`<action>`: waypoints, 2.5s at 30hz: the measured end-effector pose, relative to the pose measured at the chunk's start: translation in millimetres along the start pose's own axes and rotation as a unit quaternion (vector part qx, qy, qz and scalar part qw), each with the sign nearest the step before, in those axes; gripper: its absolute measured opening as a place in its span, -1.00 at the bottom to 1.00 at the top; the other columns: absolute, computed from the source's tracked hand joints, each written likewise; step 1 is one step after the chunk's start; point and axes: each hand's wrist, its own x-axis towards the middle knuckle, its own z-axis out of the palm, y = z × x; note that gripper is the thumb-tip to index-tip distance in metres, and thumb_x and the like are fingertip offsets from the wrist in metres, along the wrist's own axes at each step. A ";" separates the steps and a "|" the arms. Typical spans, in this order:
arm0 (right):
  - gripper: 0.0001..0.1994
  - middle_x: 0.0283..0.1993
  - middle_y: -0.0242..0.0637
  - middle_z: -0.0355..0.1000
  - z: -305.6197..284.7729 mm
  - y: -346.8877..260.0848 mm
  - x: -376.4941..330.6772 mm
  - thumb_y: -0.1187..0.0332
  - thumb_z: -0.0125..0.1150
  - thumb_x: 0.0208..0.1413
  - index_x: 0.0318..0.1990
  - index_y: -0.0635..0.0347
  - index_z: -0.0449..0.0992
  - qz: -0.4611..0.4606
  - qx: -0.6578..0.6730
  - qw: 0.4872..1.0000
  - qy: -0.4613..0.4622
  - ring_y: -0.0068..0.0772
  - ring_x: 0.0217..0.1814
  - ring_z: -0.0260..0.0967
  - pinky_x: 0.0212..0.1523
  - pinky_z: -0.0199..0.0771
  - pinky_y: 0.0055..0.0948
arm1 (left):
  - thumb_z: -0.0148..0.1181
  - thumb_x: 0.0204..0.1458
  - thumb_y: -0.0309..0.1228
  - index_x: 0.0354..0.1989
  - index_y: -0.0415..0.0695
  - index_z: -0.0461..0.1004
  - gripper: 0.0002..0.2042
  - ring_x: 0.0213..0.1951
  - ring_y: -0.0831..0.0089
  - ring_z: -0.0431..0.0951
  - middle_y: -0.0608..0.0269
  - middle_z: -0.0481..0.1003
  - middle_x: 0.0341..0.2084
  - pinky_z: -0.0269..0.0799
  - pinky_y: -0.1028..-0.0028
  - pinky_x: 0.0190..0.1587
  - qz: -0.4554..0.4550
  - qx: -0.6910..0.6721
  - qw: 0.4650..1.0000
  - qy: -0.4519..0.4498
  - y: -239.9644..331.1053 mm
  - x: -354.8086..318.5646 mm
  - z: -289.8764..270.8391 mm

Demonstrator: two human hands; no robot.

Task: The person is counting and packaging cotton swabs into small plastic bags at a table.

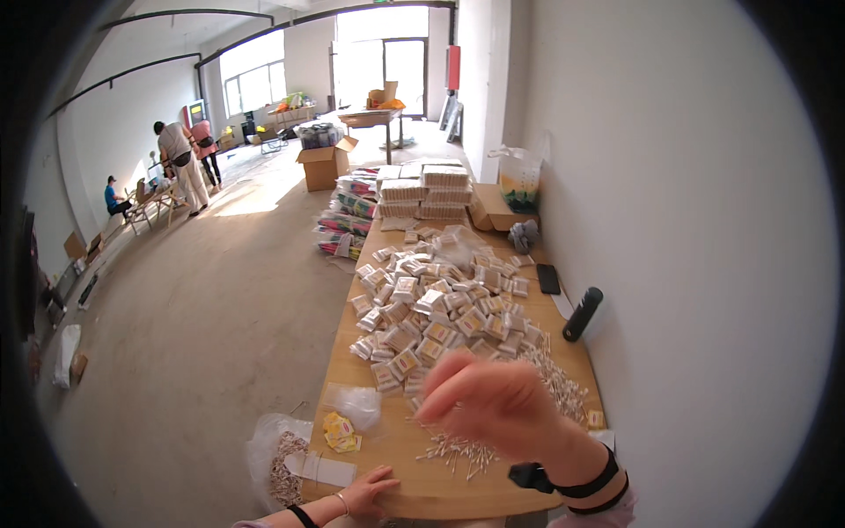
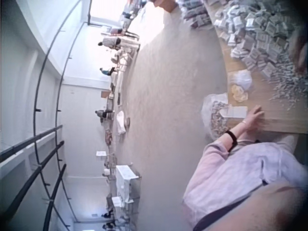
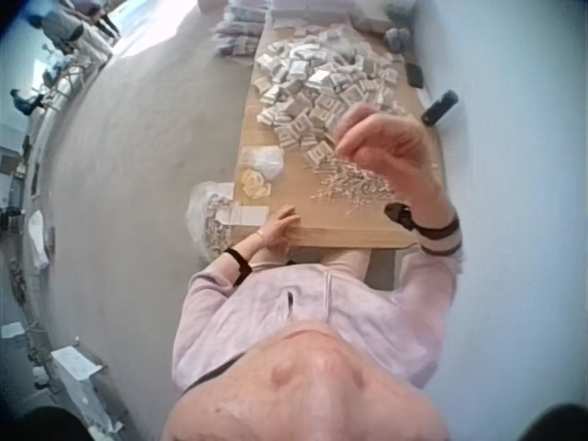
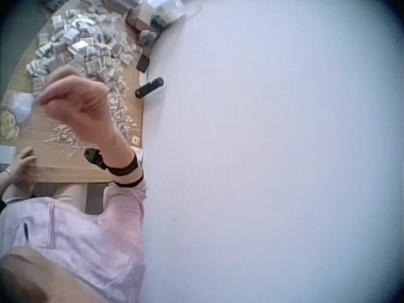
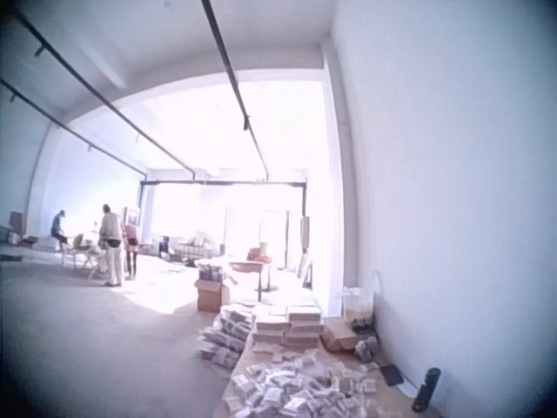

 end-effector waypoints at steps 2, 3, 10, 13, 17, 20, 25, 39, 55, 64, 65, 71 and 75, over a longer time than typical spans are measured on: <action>-0.84 -0.25 -0.16 0.40 48.5 -34.6 9.3 0.55 0.21 0.01 -0.21 0.34 0.53 -0.035 0.069 0.989 -0.125 -0.37 -0.20 0.34 -0.18 0.32 -0.52 | 0.44 -0.44 -0.34 0.19 -0.02 0.22 -0.16 0.28 -0.03 0.01 -0.08 0.04 0.24 0.03 0.22 0.29 -0.002 -0.004 1.000 -0.019 5.4 3.8 -4.7; -0.93 -0.24 -0.14 0.37 64.9 -44.0 15.0 0.52 0.15 0.07 -0.35 0.35 0.50 -0.058 0.084 0.979 -0.175 -0.34 -0.22 0.34 -0.20 0.32 -0.51 | 0.44 -0.43 -0.34 0.19 -0.02 0.22 -0.16 0.29 -0.02 0.00 -0.08 0.04 0.25 0.02 0.22 0.29 -0.008 -0.003 1.000 -0.011 4.5 3.8 -3.8; -0.78 -0.33 -0.16 0.35 146.5 -42.3 8.2 0.39 0.26 0.03 -0.24 0.38 0.55 -0.247 0.207 0.927 -0.193 -0.38 -0.42 0.32 -0.45 0.32 -0.48 | 0.47 -0.46 -0.31 0.17 -0.03 0.25 -0.16 0.30 -0.01 -0.02 -0.06 0.04 0.25 -0.01 0.23 0.30 0.021 -0.020 0.999 0.030 -17.5 6.8 20.2; -0.79 -0.36 -0.19 0.34 165.3 -51.1 2.8 0.38 0.26 0.03 -0.26 0.38 0.54 -0.228 0.241 0.928 -0.170 -0.39 -0.44 0.32 -0.47 0.30 -0.49 | 0.48 -0.47 -0.29 0.17 -0.03 0.26 -0.16 0.30 -0.01 -0.02 -0.06 0.05 0.25 -0.02 0.23 0.30 0.023 -0.026 0.999 0.020 -28.0 4.6 26.6; -0.80 -0.39 -0.22 0.33 176.5 -53.0 -5.5 0.37 0.26 0.03 -0.29 0.37 0.54 -0.238 0.228 0.933 -0.141 -0.39 -0.45 0.30 -0.49 0.27 -0.49 | 0.48 -0.47 -0.28 0.17 -0.02 0.27 -0.16 0.30 0.00 -0.02 -0.05 0.05 0.25 -0.02 0.25 0.31 0.013 0.002 1.000 0.021 -24.2 3.2 27.1; -0.81 -0.39 -0.23 0.33 177.1 -59.5 -3.0 0.38 0.26 0.03 -0.29 0.36 0.54 -0.224 0.220 0.939 -0.141 -0.39 -0.46 0.29 -0.49 0.25 -0.48 | 0.48 -0.46 -0.28 0.17 -0.02 0.26 -0.16 0.30 0.01 -0.03 -0.05 0.04 0.26 -0.03 0.26 0.31 0.006 0.015 1.000 0.014 -29.4 5.4 29.1; -0.82 -0.38 -0.22 0.34 184.2 -67.1 -7.6 0.39 0.26 0.02 -0.30 0.35 0.54 -0.210 0.216 0.942 -0.146 -0.37 -0.45 0.29 -0.47 0.25 -0.45 | 0.48 -0.46 -0.30 0.17 -0.02 0.26 -0.16 0.31 0.02 -0.04 -0.05 0.03 0.26 -0.03 0.26 0.31 0.006 -0.012 1.000 0.020 -27.4 3.7 26.9; -0.85 -0.41 -0.24 0.32 180.4 -69.1 8.5 0.43 0.25 0.02 -0.38 0.36 0.48 -0.226 0.176 0.935 -0.208 -0.34 -0.43 0.28 -0.41 0.23 -0.43 | 0.48 -0.48 -0.31 0.17 -0.03 0.25 -0.15 0.31 0.02 -0.04 -0.06 0.04 0.25 -0.02 0.25 0.31 -0.009 -0.016 1.000 0.008 -0.3 5.0 7.0; -0.78 -0.38 -0.18 0.30 141.8 -47.9 -3.6 0.34 -0.16 0.25 -0.42 0.25 0.29 -0.018 0.039 0.999 0.013 -0.41 -0.37 0.21 -0.32 0.24 -0.44 | 0.49 -0.47 -0.27 0.13 -0.05 0.30 -0.19 0.30 0.01 -0.02 -0.05 0.06 0.24 0.00 0.25 0.30 -0.002 -0.003 1.000 0.015 -1.2 -1.3 5.9; -0.84 -0.31 -0.34 0.43 70.2 29.5 -19.2 0.40 0.01 0.20 -0.19 0.26 0.47 0.106 0.186 0.914 0.346 -0.58 -0.32 0.37 -0.36 0.38 -0.58 | 0.49 -0.46 -0.26 0.15 -0.04 0.28 -0.18 0.31 0.01 -0.04 -0.03 0.05 0.25 -0.03 0.25 0.31 -0.004 -0.005 1.000 0.002 -2.0 3.9 5.1; -0.84 -0.31 -0.33 0.43 68.8 29.2 -18.5 0.40 0.01 0.20 -0.19 0.27 0.48 0.113 0.184 0.909 0.357 -0.56 -0.32 0.37 -0.37 0.37 -0.58 | 0.48 -0.45 -0.26 0.15 -0.04 0.28 -0.18 0.31 0.00 -0.04 -0.06 0.04 0.25 -0.04 0.25 0.31 0.002 -0.009 1.000 0.004 -3.1 5.6 4.6; -0.85 -0.35 -0.29 0.42 65.1 41.5 -17.1 0.38 0.02 0.19 -0.30 0.25 0.47 0.111 0.181 0.920 0.330 -0.48 -0.37 0.34 -0.37 0.35 -0.53 | 0.47 -0.44 -0.29 0.15 -0.03 0.28 -0.19 0.30 -0.01 -0.03 -0.07 0.04 0.25 -0.02 0.25 0.30 0.003 -0.004 1.000 0.019 -12.1 0.3 11.1; -0.80 -0.36 -0.23 0.40 72.6 48.2 -27.2 0.36 0.05 0.15 -0.46 0.27 0.46 0.061 0.064 0.974 0.207 -0.47 -0.35 0.32 -0.32 0.32 -0.53 | 0.47 -0.45 -0.34 0.16 -0.04 0.26 -0.18 0.30 0.01 -0.02 -0.07 0.04 0.26 -0.01 0.27 0.31 -0.004 0.003 1.000 -0.005 -2.4 5.5 10.5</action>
